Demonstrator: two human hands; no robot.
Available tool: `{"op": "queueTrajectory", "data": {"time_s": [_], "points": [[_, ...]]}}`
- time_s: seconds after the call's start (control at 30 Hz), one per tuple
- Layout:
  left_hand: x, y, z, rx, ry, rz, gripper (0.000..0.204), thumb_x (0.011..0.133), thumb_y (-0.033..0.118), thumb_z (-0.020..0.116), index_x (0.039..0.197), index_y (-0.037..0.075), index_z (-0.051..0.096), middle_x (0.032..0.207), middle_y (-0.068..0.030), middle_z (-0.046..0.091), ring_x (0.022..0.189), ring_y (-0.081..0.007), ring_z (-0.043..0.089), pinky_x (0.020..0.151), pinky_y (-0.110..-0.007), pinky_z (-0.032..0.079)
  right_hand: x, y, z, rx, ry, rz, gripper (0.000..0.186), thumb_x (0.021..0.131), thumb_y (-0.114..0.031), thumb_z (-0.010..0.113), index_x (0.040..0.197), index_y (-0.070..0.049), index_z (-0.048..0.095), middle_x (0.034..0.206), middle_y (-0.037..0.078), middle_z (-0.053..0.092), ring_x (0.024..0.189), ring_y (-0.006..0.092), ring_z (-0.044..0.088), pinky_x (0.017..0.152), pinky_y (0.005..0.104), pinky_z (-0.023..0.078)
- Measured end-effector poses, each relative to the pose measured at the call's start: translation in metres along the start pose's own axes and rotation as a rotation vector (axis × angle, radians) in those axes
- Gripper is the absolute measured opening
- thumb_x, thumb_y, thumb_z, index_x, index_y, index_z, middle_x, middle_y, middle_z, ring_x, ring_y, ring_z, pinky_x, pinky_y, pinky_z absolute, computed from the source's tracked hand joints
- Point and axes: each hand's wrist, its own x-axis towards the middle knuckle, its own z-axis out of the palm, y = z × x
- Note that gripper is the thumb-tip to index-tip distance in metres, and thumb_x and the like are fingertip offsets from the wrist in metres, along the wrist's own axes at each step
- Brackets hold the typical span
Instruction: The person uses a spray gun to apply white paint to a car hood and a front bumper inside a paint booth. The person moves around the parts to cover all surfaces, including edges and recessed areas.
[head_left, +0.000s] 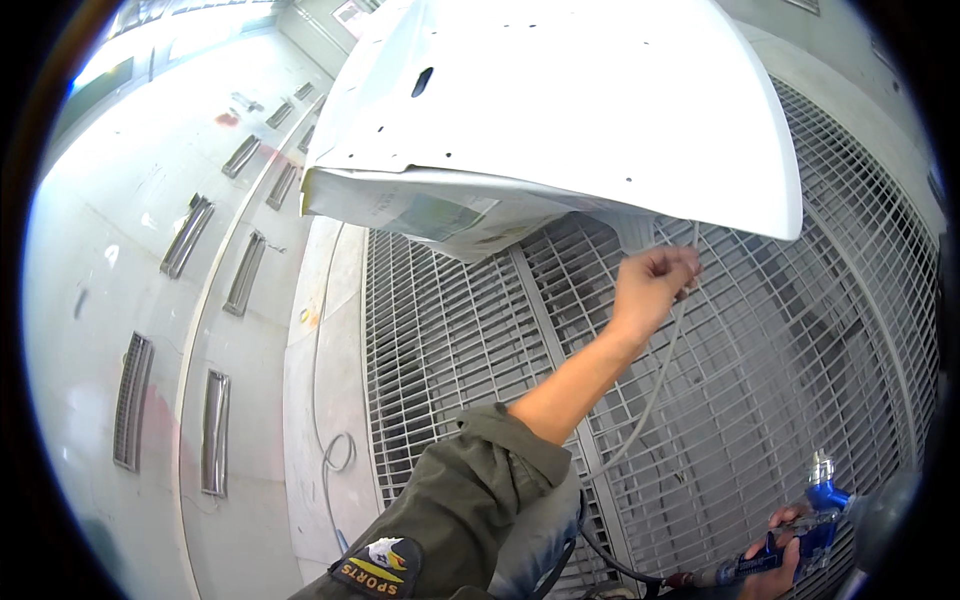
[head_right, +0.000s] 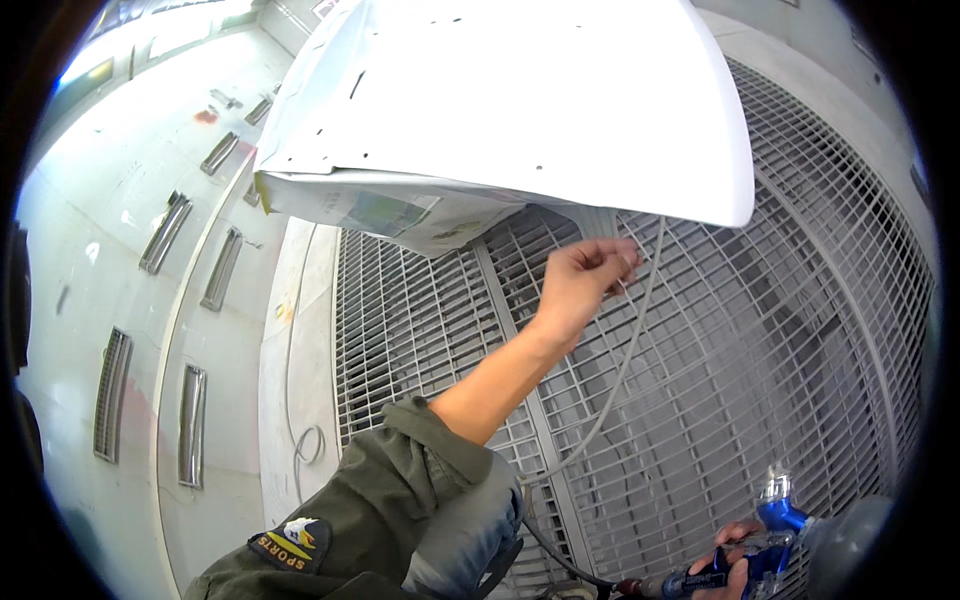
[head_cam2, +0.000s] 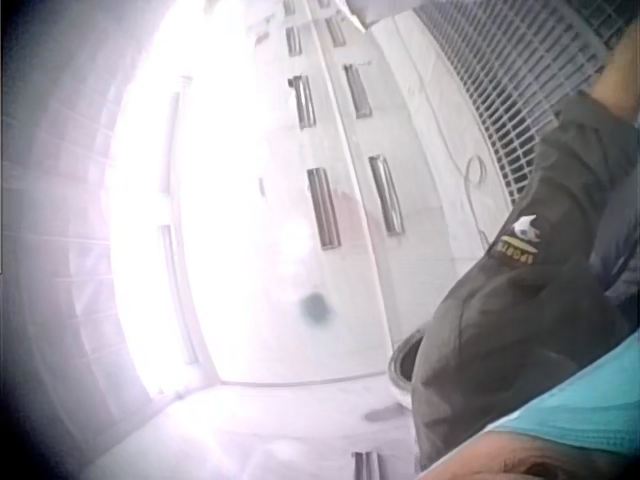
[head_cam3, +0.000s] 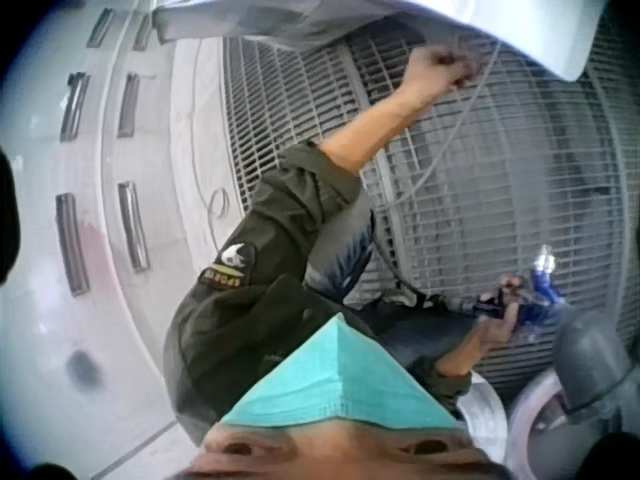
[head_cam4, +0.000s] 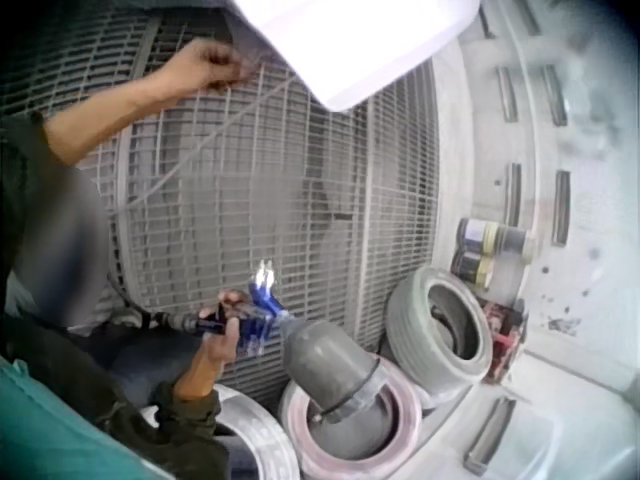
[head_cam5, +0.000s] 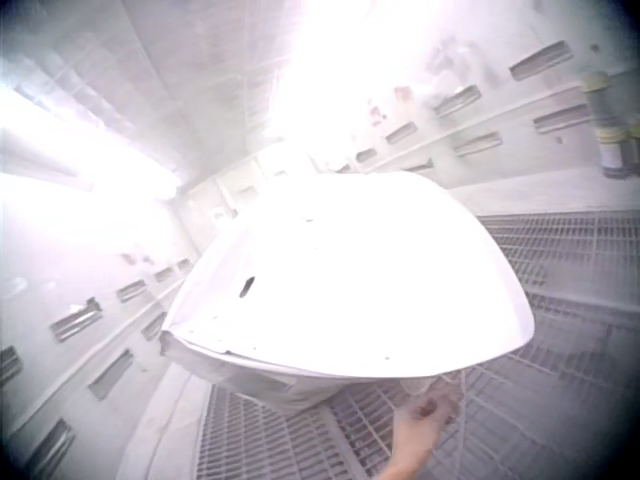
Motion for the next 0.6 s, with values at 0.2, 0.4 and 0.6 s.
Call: {"op": "queueTrajectory", "data": {"time_s": [0.2,0.4,0.6], "points": [[-0.003,-0.041,-0.025,0.279,-0.084,0.023,0.016,0.085,0.006,0.063,0.099,-0.001,0.068,0.081,-0.0035,0.068,0.071,-0.0089,0.060,0.066,-0.023,0.049,0.006,0.004,0.029,-0.146,-0.123,0.142,0.043,0.095,-0.026,0.054,0.128,-0.001,0.044,0.119,0.011,0.054,0.090,0.0206,0.059,0.071,0.0349,0.053],[-0.007,-0.045,-0.029,0.495,-0.119,-0.010,0.019,0.085,0.011,0.066,0.102,0.002,0.069,0.085,-0.0064,0.070,0.077,-0.0119,0.064,0.072,-0.027,0.051,0.023,0.002,0.084,-0.263,-0.143,0.079,0.041,0.094,-0.026,0.055,0.126,-0.001,0.047,0.113,0.010,0.056,0.085,0.0194,0.059,0.072,0.0345,0.052],[-0.055,-0.031,-0.052,0.516,-0.132,-0.137,0.022,0.086,0.015,0.063,0.104,0.002,0.068,0.091,-0.0112,0.070,0.082,-0.0185,0.067,0.076,-0.031,0.052,0.007,0.017,0.086,-0.249,0.232,0.254,0.031,0.095,-0.023,0.051,0.119,-0.002,0.052,0.103,0.006,0.058,0.077,0.0156,0.055,0.069,0.0315,0.051]]}}
